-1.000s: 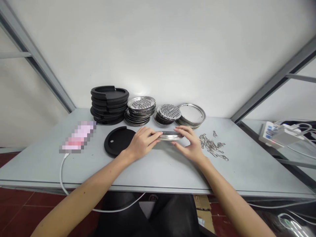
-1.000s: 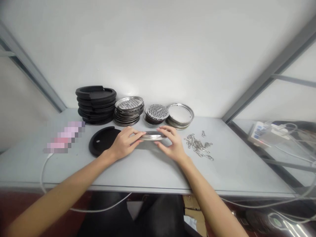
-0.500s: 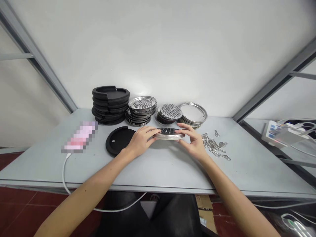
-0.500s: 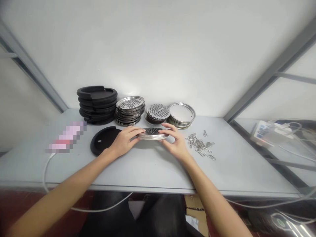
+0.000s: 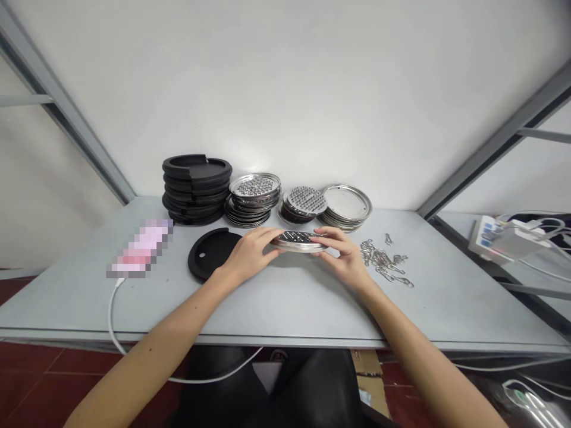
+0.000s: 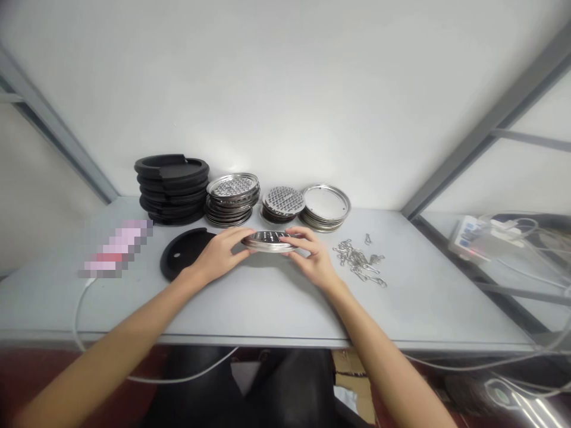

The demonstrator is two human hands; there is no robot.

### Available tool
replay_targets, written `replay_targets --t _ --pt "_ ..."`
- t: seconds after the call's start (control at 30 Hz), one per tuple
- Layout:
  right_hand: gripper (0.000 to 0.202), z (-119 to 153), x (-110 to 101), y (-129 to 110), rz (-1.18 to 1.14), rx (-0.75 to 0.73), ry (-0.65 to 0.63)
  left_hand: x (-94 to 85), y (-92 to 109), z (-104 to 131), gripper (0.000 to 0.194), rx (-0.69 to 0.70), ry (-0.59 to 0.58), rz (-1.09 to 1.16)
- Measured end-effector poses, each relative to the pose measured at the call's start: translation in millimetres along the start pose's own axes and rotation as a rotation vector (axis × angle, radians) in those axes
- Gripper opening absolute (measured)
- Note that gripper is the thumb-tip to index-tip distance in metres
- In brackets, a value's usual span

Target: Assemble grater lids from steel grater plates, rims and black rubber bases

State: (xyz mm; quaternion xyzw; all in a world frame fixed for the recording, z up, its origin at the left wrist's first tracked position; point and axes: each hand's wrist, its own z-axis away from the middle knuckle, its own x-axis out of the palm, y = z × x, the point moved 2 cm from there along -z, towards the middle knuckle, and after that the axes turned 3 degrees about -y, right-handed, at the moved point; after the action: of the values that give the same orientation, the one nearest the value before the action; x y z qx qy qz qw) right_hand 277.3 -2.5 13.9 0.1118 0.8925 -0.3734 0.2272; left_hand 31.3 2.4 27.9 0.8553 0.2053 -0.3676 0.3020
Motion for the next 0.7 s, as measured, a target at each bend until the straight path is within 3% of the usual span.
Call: replay_targets --t 0.17,0.4,0.5,0.7 --pt "0.029 -3 -3 2 -0.090 0.047 0.026 0.9 -3 0 0.030 -0.024 -0.043 0.025" --pt "0.041 0 0 -10 0.163 -0.066 0.011 5.4 6 2 0.028 0.085 -0.028 -0.141" --pt "0.032 0 2 -11 0.117 -0.088 -0.002 5.7 8 2 0.026 0.090 0.012 -0.127" --pt "0.026 -3 -2 -1 -0.166 0.047 0.067 4.4 2 -2 0.034 -0.117 0.064 0.161"
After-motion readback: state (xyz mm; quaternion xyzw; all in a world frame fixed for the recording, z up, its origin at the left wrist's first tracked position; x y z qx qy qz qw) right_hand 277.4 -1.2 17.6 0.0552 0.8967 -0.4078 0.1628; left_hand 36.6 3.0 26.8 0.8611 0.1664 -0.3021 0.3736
